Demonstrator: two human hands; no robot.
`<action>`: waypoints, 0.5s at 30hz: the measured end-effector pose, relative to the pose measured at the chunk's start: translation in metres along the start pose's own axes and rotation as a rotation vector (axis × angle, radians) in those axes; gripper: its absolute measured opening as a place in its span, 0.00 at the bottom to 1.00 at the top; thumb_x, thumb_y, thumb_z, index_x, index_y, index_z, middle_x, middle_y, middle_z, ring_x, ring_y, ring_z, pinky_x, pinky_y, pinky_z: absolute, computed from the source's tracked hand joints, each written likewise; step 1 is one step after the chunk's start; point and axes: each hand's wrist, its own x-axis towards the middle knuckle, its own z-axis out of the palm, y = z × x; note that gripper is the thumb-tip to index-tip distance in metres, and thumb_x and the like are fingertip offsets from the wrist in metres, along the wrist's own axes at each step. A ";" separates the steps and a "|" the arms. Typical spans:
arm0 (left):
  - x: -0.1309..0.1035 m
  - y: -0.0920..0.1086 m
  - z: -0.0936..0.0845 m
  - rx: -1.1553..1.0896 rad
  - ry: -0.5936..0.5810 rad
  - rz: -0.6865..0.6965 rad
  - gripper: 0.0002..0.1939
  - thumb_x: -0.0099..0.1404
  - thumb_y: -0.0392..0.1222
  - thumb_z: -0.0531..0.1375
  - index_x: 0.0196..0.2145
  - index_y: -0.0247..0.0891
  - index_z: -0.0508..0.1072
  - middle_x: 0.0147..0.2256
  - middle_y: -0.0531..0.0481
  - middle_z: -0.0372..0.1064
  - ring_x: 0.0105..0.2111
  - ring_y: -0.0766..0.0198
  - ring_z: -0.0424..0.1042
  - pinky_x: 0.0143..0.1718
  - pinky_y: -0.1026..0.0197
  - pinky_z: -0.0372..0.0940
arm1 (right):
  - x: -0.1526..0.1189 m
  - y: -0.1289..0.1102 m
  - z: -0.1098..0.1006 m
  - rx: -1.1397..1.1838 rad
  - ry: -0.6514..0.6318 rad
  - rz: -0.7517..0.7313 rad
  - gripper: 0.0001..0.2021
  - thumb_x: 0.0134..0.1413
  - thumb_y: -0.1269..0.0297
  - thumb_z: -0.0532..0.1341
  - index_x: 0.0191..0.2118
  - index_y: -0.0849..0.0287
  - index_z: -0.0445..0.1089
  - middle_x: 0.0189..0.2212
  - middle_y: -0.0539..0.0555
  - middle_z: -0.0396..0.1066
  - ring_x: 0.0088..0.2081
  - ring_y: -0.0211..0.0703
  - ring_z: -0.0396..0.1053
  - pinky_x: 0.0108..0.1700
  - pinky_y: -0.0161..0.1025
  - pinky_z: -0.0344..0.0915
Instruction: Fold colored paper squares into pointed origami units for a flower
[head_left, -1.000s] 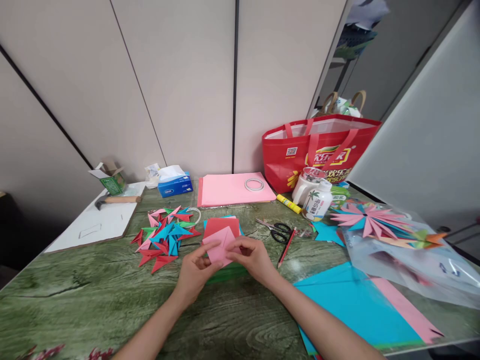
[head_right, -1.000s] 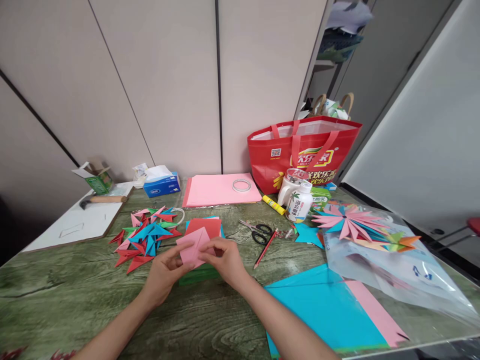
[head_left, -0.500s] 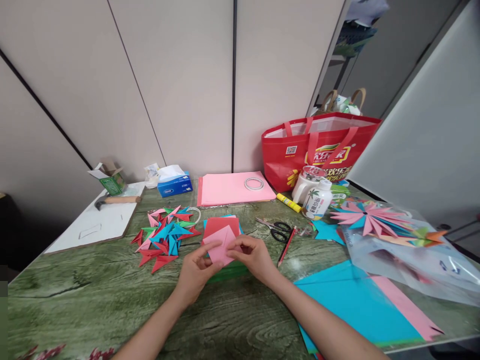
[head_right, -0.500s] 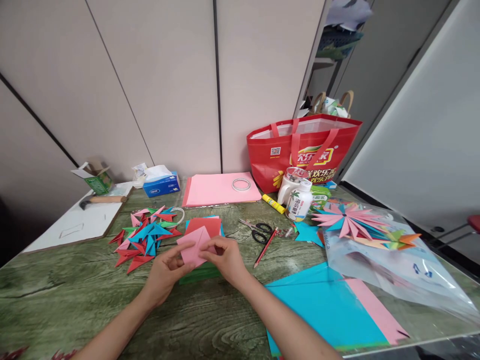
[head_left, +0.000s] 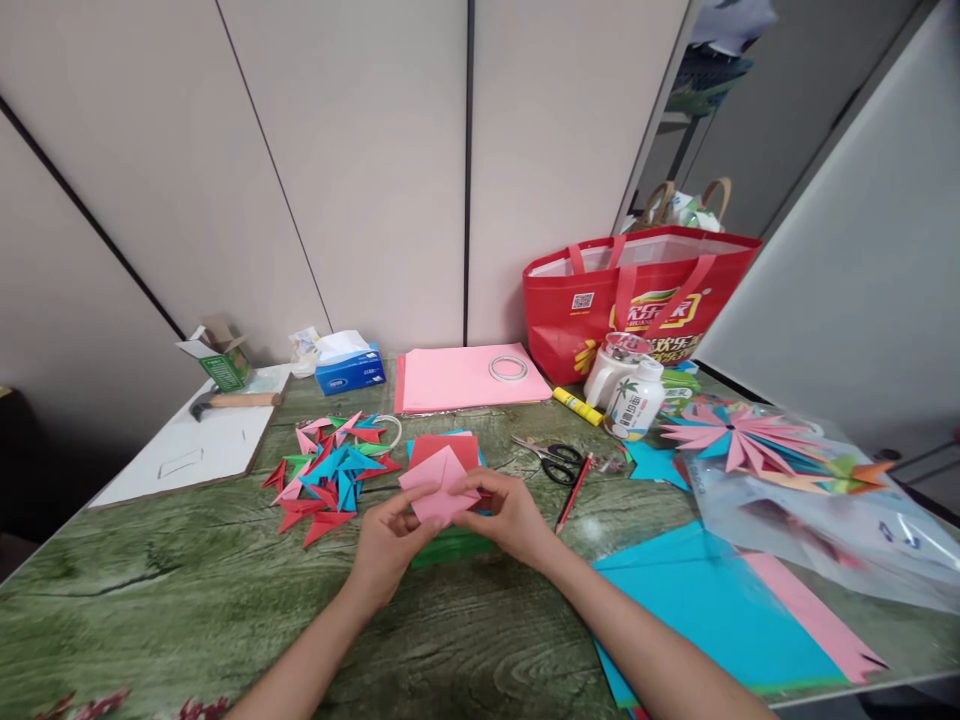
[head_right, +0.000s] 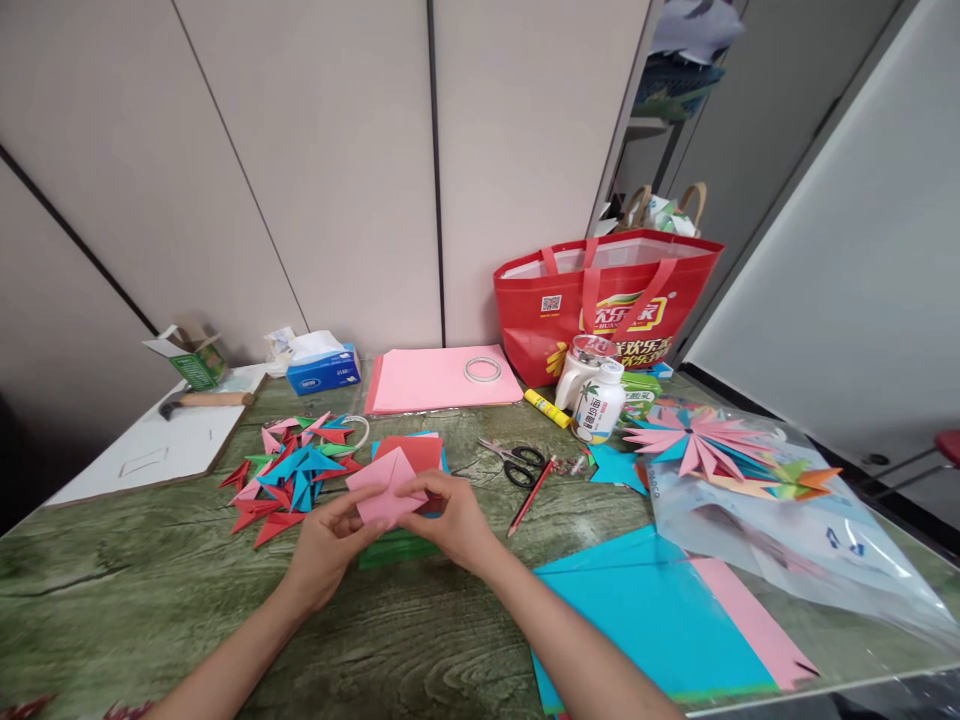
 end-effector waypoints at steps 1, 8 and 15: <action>0.000 0.000 0.000 0.006 0.002 0.004 0.22 0.44 0.37 0.66 0.39 0.33 0.72 0.28 0.49 0.75 0.28 0.62 0.73 0.32 0.63 0.67 | 0.000 0.001 0.001 0.010 0.003 0.009 0.11 0.38 0.66 0.65 0.33 0.60 0.70 0.30 0.52 0.68 0.33 0.39 0.65 0.32 0.33 0.62; 0.000 -0.001 0.001 0.036 0.013 0.049 0.20 0.44 0.37 0.66 0.38 0.34 0.73 0.29 0.49 0.75 0.29 0.61 0.73 0.31 0.63 0.67 | -0.002 0.012 0.007 0.046 0.028 0.061 0.10 0.39 0.68 0.64 0.33 0.59 0.67 0.29 0.50 0.65 0.29 0.36 0.64 0.27 0.30 0.63; -0.001 0.001 0.003 0.019 0.000 0.014 0.22 0.44 0.37 0.66 0.40 0.33 0.72 0.25 0.51 0.74 0.27 0.62 0.72 0.30 0.63 0.66 | -0.002 0.010 0.006 0.205 0.000 0.126 0.11 0.37 0.67 0.64 0.32 0.59 0.66 0.27 0.49 0.65 0.26 0.35 0.66 0.29 0.32 0.66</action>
